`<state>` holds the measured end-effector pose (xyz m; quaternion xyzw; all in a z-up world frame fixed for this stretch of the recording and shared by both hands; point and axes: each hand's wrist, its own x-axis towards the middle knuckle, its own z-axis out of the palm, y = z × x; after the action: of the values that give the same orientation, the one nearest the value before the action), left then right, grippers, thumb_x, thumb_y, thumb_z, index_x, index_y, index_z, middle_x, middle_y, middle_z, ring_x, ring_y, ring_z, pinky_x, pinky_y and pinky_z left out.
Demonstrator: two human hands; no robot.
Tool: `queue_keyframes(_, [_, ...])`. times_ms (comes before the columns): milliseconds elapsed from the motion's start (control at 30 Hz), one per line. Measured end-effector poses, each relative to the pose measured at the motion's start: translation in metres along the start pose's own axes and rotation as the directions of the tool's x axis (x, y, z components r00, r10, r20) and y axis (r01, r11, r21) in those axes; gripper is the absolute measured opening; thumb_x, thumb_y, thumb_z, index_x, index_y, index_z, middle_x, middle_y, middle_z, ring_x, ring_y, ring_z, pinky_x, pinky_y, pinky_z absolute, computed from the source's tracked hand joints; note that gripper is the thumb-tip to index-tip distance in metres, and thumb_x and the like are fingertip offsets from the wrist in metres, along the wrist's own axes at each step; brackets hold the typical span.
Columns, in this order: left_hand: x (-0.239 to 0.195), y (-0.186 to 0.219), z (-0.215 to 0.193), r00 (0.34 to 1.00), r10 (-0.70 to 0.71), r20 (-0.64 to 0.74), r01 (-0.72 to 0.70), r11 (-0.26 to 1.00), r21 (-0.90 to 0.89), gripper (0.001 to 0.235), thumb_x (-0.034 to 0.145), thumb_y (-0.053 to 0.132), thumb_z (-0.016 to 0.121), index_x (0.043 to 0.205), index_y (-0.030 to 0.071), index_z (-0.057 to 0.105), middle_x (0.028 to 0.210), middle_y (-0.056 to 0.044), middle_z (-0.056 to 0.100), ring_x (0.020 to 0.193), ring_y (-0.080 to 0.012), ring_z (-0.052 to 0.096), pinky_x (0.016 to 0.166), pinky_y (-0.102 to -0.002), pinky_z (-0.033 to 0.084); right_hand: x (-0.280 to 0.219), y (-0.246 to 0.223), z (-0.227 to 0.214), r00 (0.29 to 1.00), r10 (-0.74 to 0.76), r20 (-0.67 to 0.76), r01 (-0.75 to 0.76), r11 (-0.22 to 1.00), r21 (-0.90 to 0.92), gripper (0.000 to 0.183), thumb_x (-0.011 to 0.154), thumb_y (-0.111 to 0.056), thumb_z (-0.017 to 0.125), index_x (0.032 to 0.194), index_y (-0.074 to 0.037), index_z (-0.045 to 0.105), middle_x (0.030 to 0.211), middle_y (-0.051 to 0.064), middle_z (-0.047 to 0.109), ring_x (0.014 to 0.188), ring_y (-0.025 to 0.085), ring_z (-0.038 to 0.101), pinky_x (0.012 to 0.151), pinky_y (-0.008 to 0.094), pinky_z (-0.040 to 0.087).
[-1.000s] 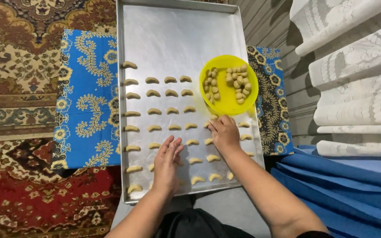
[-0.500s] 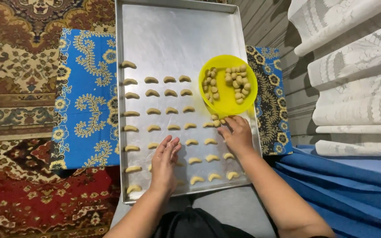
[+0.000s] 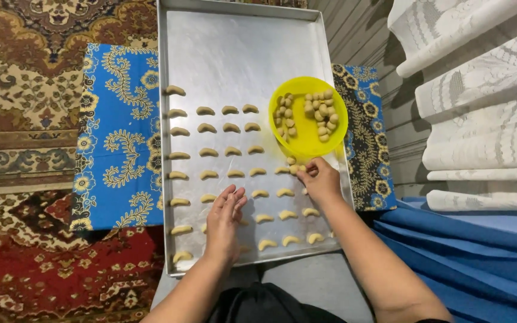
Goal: Shaping small dough balls into crescent-shaped cookies and arranging them in rows on a baking tray.
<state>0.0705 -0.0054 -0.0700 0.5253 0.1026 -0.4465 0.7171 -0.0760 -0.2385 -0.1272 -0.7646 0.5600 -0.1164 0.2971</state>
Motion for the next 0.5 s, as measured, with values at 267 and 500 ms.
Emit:
queue_keyframes(267, [-0.003,-0.016,0.006,0.965,-0.226,0.136,0.246,0.957,-0.154,0.063,0.103,0.04,0.052,0.158,0.01,0.042,0.15,-0.013,0.058,0.13,-0.0258,0.058,0.111,-0.041,0.042,-0.082,-0.05,-0.02,0.925,-0.378,-0.036,0.37,0.876,0.311,0.022,0.078,-0.022,0.09,0.096,-0.018,0.078,0.081,0.002,0.08,0.076,0.016,0.075,0.071,0.027,0.054])
queue_keyframes(500, [-0.041,0.012,0.034,0.777,-0.547,0.311,0.623,0.737,-0.262,0.078,0.089,0.059,0.051,0.149,0.01,0.053,0.145,-0.018,0.063,0.127,-0.034,0.06,0.104,-0.046,0.048,-0.15,-0.107,-0.043,0.506,-0.859,-0.082,0.817,0.446,0.367,0.034,0.095,-0.034,0.071,0.105,-0.001,0.074,0.112,0.018,0.07,0.099,0.035,0.07,0.083,0.05,0.053])
